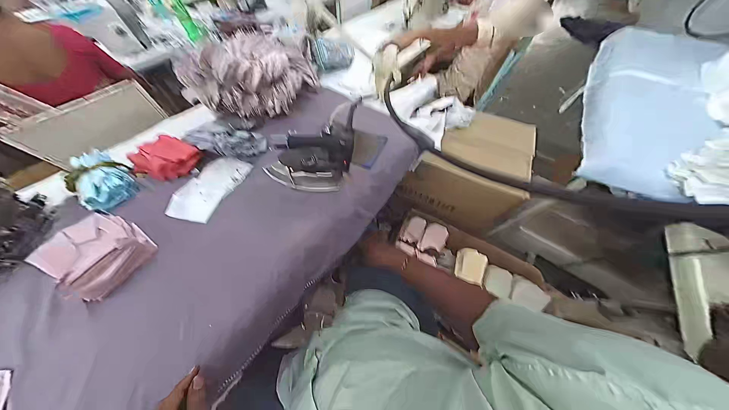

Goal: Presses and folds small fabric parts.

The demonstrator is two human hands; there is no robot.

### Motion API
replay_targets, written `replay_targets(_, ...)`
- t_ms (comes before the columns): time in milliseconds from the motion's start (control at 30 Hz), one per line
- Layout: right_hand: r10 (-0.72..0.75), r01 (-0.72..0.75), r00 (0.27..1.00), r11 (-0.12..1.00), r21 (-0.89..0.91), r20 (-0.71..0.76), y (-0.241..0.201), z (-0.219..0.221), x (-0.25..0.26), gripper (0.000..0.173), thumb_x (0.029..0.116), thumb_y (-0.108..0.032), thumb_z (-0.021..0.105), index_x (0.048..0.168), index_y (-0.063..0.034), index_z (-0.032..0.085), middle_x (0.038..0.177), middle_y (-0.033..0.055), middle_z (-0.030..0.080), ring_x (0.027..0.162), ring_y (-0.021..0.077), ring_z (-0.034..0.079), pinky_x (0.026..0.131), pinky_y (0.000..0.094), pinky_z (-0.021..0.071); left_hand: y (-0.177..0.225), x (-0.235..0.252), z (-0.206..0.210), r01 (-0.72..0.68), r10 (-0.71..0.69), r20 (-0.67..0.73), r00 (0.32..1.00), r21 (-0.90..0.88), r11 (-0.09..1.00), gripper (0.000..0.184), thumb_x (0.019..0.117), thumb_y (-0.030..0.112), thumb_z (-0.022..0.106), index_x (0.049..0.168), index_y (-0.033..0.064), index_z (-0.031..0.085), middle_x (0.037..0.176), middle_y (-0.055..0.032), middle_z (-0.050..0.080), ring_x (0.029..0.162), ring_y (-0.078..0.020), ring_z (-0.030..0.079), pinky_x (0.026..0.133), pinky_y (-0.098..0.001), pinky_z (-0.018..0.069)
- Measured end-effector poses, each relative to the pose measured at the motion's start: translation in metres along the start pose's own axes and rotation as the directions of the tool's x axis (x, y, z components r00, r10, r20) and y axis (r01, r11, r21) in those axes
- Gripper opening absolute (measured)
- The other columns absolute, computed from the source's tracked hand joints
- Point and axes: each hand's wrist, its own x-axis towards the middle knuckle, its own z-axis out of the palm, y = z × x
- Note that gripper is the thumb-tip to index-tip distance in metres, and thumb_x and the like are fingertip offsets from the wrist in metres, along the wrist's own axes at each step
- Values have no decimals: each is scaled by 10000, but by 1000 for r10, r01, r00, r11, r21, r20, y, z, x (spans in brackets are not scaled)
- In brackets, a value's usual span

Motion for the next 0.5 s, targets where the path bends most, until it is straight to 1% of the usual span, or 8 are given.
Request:
replay_targets(33,43,-44,998,999,12,49,18,9,14,728,897,-545,716,1401,-32,600,1587,302,382,1487,540,290,1094,827,256,4,-6,6,-10,11,35,999,-24,1000,200,1020,70,611,1044,-95,722,856,-131,729,745,-97,718,733,-261,619)
replay_targets(133,31,-36,997,997,72,75,36,32,31,883,842,-711,670,1476,-108,552,1642,280,292,1512,502,262,1129,736,317,3,-23,27,-32,41,236,971,-43,999,235,1009,184,649,1049,-22,755,870,-103,756,765,-91,727,745,-264,616)
replay_targets(200,40,-43,999,994,104,26,36,46,32,997,773,-789,677,1546,-189,487,1710,258,92,1563,508,55,1159,779,211,-10,-37,44,4,-2,355,935,-6,1000,260,996,245,666,1018,17,789,873,-98,775,774,-85,737,756,-277,609)
replay_targets(300,40,-36,999,994,102,-30,35,52,32,985,720,-852,666,1494,-255,549,1710,240,124,1560,503,72,1131,805,207,-40,-55,59,222,-293,469,833,201,954,331,997,322,684,1060,12,782,1009,-154,775,933,-204,759,888,-436,610)
replay_targets(367,-38,43,998,989,140,-44,40,53,29,809,750,-777,710,1410,-316,633,1694,163,263,1566,473,108,1130,824,162,-68,-63,62,262,-490,519,700,452,853,473,1033,471,596,1215,60,742,1196,-147,746,1166,-276,702,1039,-534,519)
replay_targets(433,-111,122,992,974,189,-68,48,53,25,642,783,-678,752,1335,-356,697,1683,49,333,1583,439,60,1114,845,142,-57,-43,64,270,-627,557,544,592,760,529,1063,458,515,1307,18,677,1300,-203,689,1278,-345,629,1097,-576,450)
replay_targets(467,-122,136,989,969,208,-82,51,53,23,615,791,-653,761,1328,-358,707,1674,26,353,1584,436,46,1104,851,151,-30,-15,67,367,-742,536,403,648,667,479,1062,362,550,1337,-18,645,1358,-219,651,1336,-326,581,1152,-513,407)
replay_targets(500,-122,143,986,968,208,-111,53,54,22,613,789,-649,760,1326,-357,710,1657,-5,389,1584,435,51,1094,851,171,7,27,74,517,-850,483,211,683,516,392,1057,188,579,1351,-71,607,1394,-236,612,1360,-286,535,1180,-414,364)
